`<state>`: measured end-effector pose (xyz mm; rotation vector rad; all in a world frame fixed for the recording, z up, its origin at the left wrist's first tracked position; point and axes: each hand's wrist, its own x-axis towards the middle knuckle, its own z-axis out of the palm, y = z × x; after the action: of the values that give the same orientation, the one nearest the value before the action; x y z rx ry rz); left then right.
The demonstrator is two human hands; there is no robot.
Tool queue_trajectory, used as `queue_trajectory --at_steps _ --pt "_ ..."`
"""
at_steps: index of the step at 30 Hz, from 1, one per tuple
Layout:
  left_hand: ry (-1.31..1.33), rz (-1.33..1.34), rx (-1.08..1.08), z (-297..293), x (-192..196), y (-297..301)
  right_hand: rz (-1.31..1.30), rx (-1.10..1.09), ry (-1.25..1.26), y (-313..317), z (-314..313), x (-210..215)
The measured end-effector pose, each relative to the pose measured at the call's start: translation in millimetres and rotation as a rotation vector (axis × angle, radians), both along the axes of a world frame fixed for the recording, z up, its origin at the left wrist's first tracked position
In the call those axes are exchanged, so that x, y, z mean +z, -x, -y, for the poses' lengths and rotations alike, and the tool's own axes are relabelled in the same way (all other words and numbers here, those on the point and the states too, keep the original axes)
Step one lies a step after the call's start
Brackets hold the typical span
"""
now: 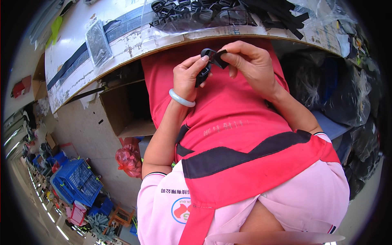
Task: Manually attaching plastic buckles or adjustment clips to black fabric straps.
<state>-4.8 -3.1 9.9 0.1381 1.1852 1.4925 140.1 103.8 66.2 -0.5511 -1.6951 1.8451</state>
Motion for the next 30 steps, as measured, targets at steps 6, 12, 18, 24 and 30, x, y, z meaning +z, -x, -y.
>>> queue_trajectory --at_steps 6,12,18,24,30 --pt "0.039 -0.353 0.02 5 2 -7 0.434 0.093 0.24 -7 -10 -24" --pt "-0.144 -0.594 0.045 3 -1 -10 0.374 0.043 0.386 1 -5 -29" --pt "-0.281 -0.881 0.072 6 -6 -11 0.349 0.145 0.414 -1 -9 -34" --pt "-0.322 -1.102 0.027 8 -6 -3 0.144 0.005 0.31 2 -14 -33" --pt "-0.373 -1.209 -0.062 15 -1 -8 0.449 0.373 0.483 -7 -41 -48"
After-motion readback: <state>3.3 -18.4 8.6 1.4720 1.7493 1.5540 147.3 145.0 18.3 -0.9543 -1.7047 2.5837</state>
